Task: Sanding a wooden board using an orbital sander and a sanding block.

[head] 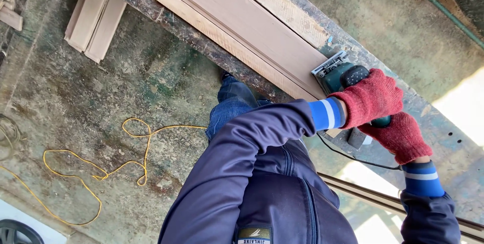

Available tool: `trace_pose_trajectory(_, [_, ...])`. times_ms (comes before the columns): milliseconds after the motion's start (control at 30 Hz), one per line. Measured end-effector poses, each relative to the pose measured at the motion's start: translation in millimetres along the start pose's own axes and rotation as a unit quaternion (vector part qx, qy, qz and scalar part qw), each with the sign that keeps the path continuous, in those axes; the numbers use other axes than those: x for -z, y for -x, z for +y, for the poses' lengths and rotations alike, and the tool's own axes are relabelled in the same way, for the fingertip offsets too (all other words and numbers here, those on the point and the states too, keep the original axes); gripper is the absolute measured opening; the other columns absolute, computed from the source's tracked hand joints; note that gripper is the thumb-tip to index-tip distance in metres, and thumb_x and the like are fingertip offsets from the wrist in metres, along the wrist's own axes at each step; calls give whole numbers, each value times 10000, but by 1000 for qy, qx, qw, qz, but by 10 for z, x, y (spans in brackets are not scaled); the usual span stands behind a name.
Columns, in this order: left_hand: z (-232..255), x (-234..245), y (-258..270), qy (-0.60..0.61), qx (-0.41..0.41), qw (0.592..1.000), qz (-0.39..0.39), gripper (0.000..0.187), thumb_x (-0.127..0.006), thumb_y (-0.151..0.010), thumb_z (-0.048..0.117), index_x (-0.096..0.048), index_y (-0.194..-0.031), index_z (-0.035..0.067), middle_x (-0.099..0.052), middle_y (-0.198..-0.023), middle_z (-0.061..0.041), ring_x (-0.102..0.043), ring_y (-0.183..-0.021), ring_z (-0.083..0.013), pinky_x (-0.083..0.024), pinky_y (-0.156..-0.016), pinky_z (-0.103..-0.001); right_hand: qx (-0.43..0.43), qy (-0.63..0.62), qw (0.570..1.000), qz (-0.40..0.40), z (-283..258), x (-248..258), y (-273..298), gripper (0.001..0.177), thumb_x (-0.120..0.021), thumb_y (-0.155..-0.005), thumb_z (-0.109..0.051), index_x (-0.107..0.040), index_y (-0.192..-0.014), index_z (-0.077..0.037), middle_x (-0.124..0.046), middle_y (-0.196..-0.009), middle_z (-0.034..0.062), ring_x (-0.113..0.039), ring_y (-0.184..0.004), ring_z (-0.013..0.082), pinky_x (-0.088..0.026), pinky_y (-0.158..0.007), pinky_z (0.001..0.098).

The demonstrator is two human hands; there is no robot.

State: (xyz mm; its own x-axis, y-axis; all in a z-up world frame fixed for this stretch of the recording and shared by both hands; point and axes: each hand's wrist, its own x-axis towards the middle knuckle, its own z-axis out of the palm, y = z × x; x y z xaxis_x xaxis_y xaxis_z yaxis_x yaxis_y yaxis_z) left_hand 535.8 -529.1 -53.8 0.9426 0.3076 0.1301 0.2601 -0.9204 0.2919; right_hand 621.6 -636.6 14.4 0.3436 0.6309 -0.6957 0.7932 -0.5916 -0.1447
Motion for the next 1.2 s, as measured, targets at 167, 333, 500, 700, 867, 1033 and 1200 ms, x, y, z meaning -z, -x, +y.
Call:
trace_pose_trajectory(167, [-242,113,94,9,16,1000,-5,112,-648,-818,222,-747,-853,260,-718,-950,-66,-677,-871,-345,-502,-689,-657,15,147,989,-6,51,-8,-230,666,-788,-728,-616,-777,-1120,-77,-807,-945,161,-767,-790,354,-570,-713,402])
trace_pose_trajectory(333, [-612,440,464,-8,32,999,19,61,-683,-798,219,-706,-852,236,-697,-906,-58,-653,-782,-316,-487,-618,-579,25,197,980,-21,-466,18,-350,717,-724,-706,-756,-779,-1013,-111,-799,-858,118,-732,-695,343,-545,-662,398])
trace_pose_trajectory(500, [-1349,915,902,-29,51,997,54,234,-771,-704,199,-632,-891,199,-666,-830,-48,-657,-752,-280,-488,-647,-527,82,170,982,-12,-1098,78,-622,697,-774,-702,-686,-748,-1102,-117,-792,-910,120,-744,-756,340,-571,-706,410])
trace_pose_trajectory(700, [-2392,1616,1446,-38,51,996,-54,783,-894,-587,345,-540,-1273,213,-645,-1031,-71,-653,-877,-300,-485,-729,-540,156,99,983,-19,-2359,414,-843,636,-829,-700,-526,-696,-1207,-167,-764,-1025,147,-708,-941,418,-566,-823,519])
trace_pose_trajectory(867, [-3097,1965,1992,-101,74,991,51,833,-872,-576,445,-552,-1295,172,-661,-961,-68,-641,-791,-252,-474,-747,-477,256,124,959,-15,-3427,554,-1052,457,-780,-813,-464,-726,-1152,-162,-775,-981,84,-725,-790,321,-569,-734,430])
trace_pose_trajectory(1033, [-3630,2240,2459,-219,87,969,67,737,-835,-616,526,-608,-1248,221,-612,-942,-35,-591,-727,-232,-440,-764,-433,296,174,939,13,-4149,406,-1361,423,-775,-787,-496,-715,-1070,-187,-760,-912,76,-710,-720,318,-580,-656,422])
trace_pose_trajectory(1200, [-3642,2302,2525,-188,102,975,58,862,-860,-589,501,-623,-1363,204,-634,-1099,-61,-600,-875,-278,-449,-809,-458,323,152,933,40,-4182,362,-1406,474,-814,-742,-457,-724,-1106,-168,-761,-974,105,-714,-779,357,-585,-693,458])
